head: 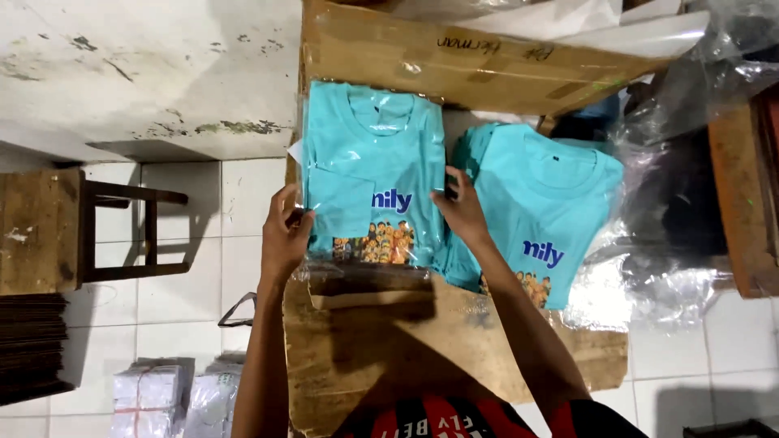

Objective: Packaging folded t-shirts into plastic bags on a wooden work surface.

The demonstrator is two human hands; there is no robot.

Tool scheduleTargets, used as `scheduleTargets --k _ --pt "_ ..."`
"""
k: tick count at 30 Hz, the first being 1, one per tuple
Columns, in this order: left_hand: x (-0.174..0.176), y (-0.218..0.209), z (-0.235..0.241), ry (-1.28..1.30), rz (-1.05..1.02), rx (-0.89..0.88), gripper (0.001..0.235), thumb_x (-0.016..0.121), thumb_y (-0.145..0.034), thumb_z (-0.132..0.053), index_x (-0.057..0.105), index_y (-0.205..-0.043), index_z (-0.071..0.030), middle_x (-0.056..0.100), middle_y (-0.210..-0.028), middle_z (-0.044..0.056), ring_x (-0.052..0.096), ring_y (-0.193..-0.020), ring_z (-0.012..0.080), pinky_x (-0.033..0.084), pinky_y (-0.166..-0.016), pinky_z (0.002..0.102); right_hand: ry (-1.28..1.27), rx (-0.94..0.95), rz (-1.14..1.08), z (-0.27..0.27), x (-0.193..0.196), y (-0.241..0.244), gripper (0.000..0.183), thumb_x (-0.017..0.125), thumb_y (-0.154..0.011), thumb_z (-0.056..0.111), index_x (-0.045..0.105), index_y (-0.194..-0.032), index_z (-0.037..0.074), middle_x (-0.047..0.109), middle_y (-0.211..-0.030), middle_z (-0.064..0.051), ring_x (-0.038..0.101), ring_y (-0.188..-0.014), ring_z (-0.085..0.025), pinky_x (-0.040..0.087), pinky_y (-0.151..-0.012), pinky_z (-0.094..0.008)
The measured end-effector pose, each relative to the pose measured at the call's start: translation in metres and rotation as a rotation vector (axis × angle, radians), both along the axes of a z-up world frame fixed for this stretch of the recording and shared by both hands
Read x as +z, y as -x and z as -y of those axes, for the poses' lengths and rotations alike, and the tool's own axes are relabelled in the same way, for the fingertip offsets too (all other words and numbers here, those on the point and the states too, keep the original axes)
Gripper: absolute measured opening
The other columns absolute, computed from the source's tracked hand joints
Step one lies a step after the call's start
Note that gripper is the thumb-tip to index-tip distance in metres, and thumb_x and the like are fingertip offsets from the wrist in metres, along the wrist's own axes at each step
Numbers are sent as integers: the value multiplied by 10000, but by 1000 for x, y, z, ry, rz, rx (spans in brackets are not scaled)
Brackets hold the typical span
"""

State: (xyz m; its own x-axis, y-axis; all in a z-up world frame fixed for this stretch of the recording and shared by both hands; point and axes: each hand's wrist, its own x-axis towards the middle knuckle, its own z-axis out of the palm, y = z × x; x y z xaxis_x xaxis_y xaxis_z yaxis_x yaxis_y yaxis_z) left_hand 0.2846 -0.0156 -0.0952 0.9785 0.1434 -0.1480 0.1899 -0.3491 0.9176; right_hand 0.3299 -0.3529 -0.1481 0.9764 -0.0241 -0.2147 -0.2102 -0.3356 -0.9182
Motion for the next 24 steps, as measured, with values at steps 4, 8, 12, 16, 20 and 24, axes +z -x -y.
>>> scheduleTargets --k 4,8,12,16,20,24 --pt "0 2 0 -388 230 -70 530 577 -985 -33 430 -1494 5 659 -1110 300 664 -970 462 546 -801 544 133 17 156 -13 0 18 722 656 -994 237 288 -1586 46 330 -1569 -302 391 -1387 -569 427 -1123 -641" --pt "27 0 34 -631 474 -108 534 598 -1018 -192 483 -1507 -12 462 -1504 282 420 -1383 471 332 -1159 582 510 36 506 -43 31 29 689 546 -1101 306 195 -1676 159 190 -1685 -213 280 -1503 -488 371 -1165 -653" --pt "-15 -5 44 -771 367 -279 677 486 -1062 -511 436 -1578 -75 244 -1656 283 199 -1514 529 251 -1157 703 723 135 582 -64 -30 38 668 471 -1113 472 285 -1655 128 142 -1704 -232 196 -1542 -474 308 -1131 -696" --pt "-35 -7 36 -837 477 -254 689 479 -1068 -496 382 -1623 -100 220 -1658 296 217 -1496 555 269 -1132 700 641 174 656 -51 -50 30 624 493 -1099 446 346 -1606 115 228 -1657 -269 262 -1490 -483 336 -1068 -712" --pt "-20 25 33 -793 541 -210 657 522 -1055 -458 481 -1554 -31 252 -1628 344 188 -1508 561 235 -1143 698 461 177 679 -24 16 84 428 654 -1013 214 606 -1423 102 487 -1547 -222 514 -1386 -415 483 -1068 -525" --pt "-14 91 56 -724 672 -141 597 606 -1025 -348 519 -1518 -22 297 -1628 317 271 -1487 550 289 -1156 635 462 138 514 6 17 175 341 621 -991 322 667 -1321 250 671 -1294 16 713 -1111 -256 599 -869 -389"
